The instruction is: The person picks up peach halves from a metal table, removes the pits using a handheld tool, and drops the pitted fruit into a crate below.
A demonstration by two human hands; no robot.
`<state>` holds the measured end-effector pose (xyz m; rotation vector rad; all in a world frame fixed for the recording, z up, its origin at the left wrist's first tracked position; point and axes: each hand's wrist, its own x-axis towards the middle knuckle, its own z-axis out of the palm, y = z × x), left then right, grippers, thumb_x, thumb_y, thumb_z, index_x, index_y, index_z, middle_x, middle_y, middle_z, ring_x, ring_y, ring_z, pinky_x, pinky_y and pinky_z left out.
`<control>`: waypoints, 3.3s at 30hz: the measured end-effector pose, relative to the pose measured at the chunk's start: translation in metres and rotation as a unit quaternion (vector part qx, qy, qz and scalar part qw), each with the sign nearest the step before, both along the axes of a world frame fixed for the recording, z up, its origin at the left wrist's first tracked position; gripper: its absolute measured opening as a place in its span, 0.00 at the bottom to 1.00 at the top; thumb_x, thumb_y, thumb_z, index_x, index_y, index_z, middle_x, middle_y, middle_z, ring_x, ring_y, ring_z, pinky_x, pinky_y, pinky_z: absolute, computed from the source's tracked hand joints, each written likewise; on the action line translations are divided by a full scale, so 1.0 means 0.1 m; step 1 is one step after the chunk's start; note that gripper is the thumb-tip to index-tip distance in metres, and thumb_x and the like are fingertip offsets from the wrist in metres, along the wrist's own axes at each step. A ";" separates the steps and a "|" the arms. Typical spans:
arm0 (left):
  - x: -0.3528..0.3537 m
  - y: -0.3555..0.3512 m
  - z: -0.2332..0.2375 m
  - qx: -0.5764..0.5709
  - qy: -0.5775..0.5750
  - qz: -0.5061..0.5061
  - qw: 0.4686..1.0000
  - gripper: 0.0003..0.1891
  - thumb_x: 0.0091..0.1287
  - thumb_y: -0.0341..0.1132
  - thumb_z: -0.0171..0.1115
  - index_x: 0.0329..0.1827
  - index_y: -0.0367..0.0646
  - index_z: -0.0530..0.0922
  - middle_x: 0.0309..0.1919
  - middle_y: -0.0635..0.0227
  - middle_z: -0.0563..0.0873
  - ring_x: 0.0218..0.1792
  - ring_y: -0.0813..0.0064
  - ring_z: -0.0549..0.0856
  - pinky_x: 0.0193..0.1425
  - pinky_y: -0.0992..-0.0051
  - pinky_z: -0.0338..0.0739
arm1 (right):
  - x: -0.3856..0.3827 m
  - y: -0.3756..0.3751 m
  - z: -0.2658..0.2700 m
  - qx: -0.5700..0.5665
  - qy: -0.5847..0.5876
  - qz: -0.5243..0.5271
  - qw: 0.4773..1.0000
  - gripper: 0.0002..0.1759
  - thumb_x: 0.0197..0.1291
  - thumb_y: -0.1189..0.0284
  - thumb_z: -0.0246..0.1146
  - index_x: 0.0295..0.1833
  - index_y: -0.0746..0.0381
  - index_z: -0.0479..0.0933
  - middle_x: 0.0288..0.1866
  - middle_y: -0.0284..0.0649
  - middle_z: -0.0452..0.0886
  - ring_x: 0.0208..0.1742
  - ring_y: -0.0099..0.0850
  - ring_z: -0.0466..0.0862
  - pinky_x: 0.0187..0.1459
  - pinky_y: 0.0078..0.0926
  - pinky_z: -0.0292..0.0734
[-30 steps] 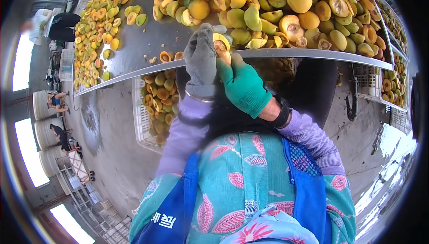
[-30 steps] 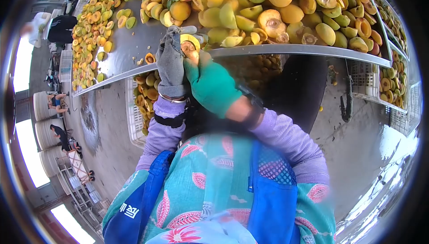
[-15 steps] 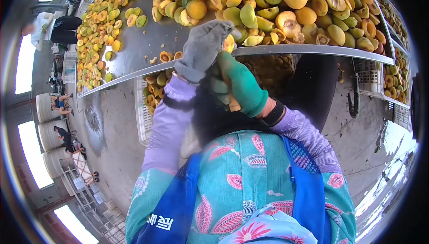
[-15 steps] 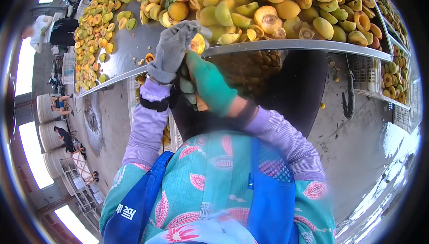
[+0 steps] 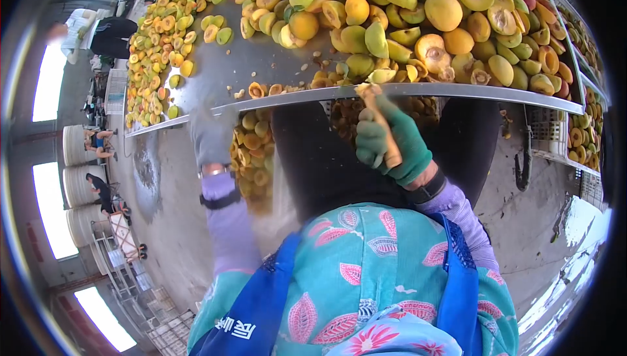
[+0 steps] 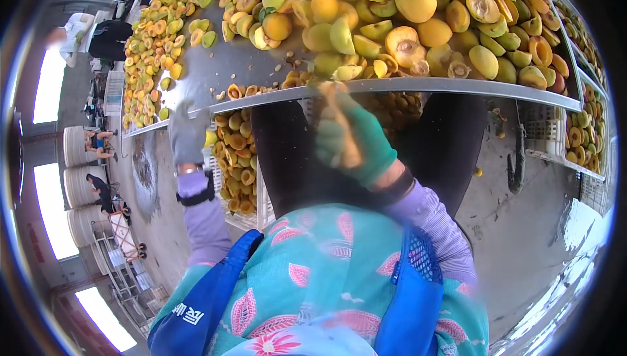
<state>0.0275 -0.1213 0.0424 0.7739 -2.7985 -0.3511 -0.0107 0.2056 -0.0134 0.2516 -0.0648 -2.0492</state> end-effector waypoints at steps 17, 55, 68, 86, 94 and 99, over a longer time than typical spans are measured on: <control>-0.86 0.80 0.01 0.781 0.078 -0.273 0.556 0.28 0.66 0.46 0.57 0.65 0.38 0.67 0.56 0.58 0.79 0.46 0.54 0.85 0.45 0.67 0.84 | -0.24 -0.52 0.02 0.554 0.558 -0.207 0.582 0.18 0.70 0.55 0.52 0.38 0.61 0.71 0.21 0.47 0.77 0.22 0.47 0.78 0.25 0.38 0.71; -0.68 1.65 -0.08 0.505 0.181 -0.177 0.825 0.15 0.69 0.42 0.60 0.36 0.37 0.84 0.25 0.67 0.85 0.27 0.82 0.79 0.32 0.79 0.74 | 0.11 -0.45 0.31 0.289 0.304 -0.056 0.906 0.20 0.72 0.50 0.45 0.40 0.54 0.72 0.17 0.27 0.66 0.11 0.17 0.61 0.11 0.20 0.54; 0.03 0.18 0.04 0.225 -0.105 -0.047 0.967 0.19 0.65 0.49 0.58 0.43 0.41 0.81 0.33 0.64 0.84 0.32 0.71 0.83 0.39 0.70 0.77 | 0.06 0.02 0.05 -0.040 0.084 0.061 0.994 0.22 0.72 0.47 0.44 0.38 0.52 0.70 0.16 0.25 0.64 0.12 0.21 0.63 0.17 0.21 0.59; -0.64 1.23 -0.33 0.720 0.156 -0.244 0.630 0.19 0.73 0.41 0.50 0.58 0.36 0.73 0.48 0.58 0.82 0.49 0.71 0.82 0.50 0.73 0.80 | -0.14 -0.45 0.08 0.597 0.570 -0.172 0.538 0.21 0.71 0.56 0.51 0.36 0.64 0.71 0.24 0.52 0.77 0.26 0.49 0.79 0.29 0.44 0.71; -0.54 1.52 -0.19 0.502 0.242 -0.244 0.793 0.16 0.76 0.40 0.48 0.53 0.38 0.78 0.47 0.63 0.84 0.44 0.75 0.83 0.48 0.76 0.79 | 0.01 -0.34 0.23 0.624 0.566 -0.160 0.514 0.20 0.70 0.55 0.52 0.38 0.63 0.71 0.25 0.54 0.78 0.29 0.55 0.80 0.30 0.50 0.71; -0.52 1.59 -0.26 0.438 0.305 -0.202 0.821 0.14 0.75 0.38 0.51 0.49 0.39 0.81 0.46 0.68 0.84 0.44 0.79 0.81 0.51 0.78 0.76 | 0.05 -0.41 0.24 0.635 0.561 -0.146 0.511 0.21 0.69 0.55 0.53 0.38 0.64 0.72 0.27 0.56 0.78 0.31 0.57 0.79 0.31 0.50 0.72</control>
